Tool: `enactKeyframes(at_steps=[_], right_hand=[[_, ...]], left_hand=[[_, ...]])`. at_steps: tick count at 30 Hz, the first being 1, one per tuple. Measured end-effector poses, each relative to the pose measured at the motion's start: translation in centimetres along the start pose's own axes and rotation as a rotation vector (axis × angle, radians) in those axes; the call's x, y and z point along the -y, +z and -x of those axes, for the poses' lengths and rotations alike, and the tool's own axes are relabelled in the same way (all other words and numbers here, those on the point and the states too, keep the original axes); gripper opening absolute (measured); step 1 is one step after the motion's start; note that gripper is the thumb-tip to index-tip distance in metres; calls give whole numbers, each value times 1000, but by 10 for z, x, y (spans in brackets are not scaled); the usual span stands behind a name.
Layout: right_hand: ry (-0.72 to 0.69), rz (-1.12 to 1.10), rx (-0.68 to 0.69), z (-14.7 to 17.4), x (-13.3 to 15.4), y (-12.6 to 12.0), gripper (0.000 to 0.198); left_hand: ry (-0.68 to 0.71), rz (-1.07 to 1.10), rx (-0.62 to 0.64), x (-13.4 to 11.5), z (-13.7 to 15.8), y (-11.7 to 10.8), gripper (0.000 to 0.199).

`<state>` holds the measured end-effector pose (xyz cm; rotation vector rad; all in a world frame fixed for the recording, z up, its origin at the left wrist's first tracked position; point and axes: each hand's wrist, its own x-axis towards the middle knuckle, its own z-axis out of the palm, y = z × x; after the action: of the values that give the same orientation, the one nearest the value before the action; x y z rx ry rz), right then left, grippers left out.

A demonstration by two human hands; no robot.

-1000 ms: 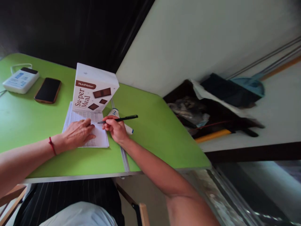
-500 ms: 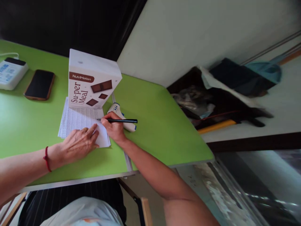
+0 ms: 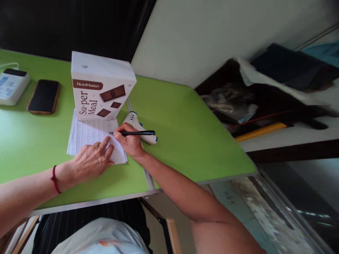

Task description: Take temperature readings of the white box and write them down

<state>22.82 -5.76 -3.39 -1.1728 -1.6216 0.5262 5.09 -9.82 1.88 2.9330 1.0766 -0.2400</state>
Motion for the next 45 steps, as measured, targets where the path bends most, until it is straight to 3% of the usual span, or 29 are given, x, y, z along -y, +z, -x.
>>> enactKeyframes(at_steps=[15,22,33,45], right_hand=[[-16,19,40,1,-2,-1,17],[1,14,-32,2,1,-2,14],[42,18,12,1,0,-2,15],[53,-9,-48,1,1,-1,15]], left_hand=[[6,-14,-4,1,1,-1,38],[-4,31,4,0,0,-3,37],[0,11,-10,1,0,0,36],[-1,51,-23,1,0,0,35]])
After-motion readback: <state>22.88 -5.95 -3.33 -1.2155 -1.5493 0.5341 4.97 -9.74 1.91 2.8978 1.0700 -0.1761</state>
